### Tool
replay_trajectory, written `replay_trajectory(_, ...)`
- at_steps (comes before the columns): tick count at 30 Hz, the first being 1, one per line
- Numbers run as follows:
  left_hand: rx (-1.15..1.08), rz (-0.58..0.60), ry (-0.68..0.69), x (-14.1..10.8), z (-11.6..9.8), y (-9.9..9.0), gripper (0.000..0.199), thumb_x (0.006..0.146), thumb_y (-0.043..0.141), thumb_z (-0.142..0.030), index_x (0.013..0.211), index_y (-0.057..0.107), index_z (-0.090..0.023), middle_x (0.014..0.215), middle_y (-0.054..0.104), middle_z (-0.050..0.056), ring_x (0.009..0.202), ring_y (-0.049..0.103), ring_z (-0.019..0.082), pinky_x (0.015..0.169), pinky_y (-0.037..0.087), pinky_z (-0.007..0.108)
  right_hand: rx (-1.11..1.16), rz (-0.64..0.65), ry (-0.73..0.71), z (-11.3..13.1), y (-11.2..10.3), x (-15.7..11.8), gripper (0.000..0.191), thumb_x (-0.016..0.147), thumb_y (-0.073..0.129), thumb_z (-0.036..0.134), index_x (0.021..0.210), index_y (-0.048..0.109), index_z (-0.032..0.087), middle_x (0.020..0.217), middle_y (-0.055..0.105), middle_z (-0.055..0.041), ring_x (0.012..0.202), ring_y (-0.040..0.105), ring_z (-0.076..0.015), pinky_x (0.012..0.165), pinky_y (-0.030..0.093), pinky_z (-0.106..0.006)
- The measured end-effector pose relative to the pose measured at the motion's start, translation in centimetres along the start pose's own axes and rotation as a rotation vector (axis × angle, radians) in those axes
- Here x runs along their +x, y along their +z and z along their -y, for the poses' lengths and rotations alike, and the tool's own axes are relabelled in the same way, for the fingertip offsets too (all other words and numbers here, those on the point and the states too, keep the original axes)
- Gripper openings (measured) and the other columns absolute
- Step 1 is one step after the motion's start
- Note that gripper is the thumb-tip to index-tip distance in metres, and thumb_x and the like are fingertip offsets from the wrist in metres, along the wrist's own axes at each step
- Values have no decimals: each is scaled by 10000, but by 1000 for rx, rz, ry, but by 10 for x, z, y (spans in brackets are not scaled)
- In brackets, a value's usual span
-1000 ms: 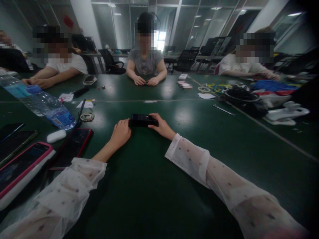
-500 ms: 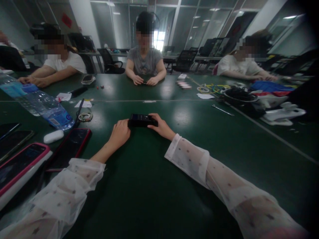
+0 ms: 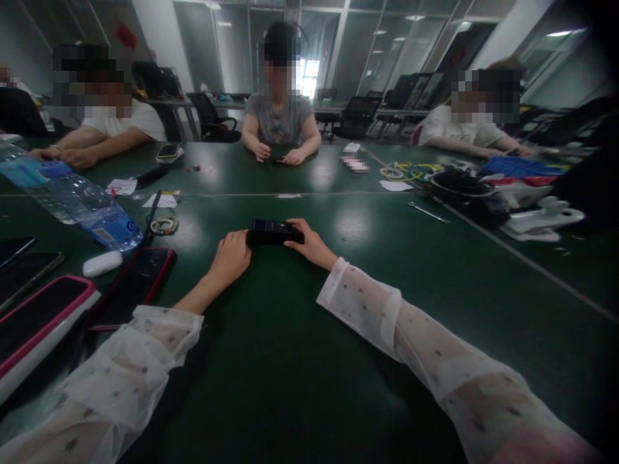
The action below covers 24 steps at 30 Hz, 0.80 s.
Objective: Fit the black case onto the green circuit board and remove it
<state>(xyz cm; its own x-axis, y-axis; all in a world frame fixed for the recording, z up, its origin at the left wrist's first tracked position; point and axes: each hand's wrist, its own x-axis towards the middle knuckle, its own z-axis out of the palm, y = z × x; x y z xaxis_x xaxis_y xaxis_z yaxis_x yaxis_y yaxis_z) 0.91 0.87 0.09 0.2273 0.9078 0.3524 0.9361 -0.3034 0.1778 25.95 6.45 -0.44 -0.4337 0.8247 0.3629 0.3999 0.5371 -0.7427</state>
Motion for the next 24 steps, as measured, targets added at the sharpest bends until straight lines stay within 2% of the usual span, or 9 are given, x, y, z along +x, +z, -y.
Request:
replay_trajectory(18, 18, 8, 13, 0, 0, 0, 423, 932, 369, -149, 1325, 503, -68, 1365, 550, 190, 1286, 480, 298, 1034, 436, 479, 11, 19, 5, 3, -2, -1, 543, 833, 684, 240, 1307, 420, 261, 1252, 630, -86, 1233, 604, -273, 1072, 447, -538)
replay_trajectory(24, 9, 9, 16, 0, 2, 1, 445, 929, 374, -144, 1347, 483, -36, 1389, 527, 204, 1294, 470, 306, 1051, 422, 487, 26, 3, 1, 2, -1, 0, 546, 815, 699, 234, 1292, 433, 230, 1240, 637, -101, 1244, 592, -273, 1086, 428, -519)
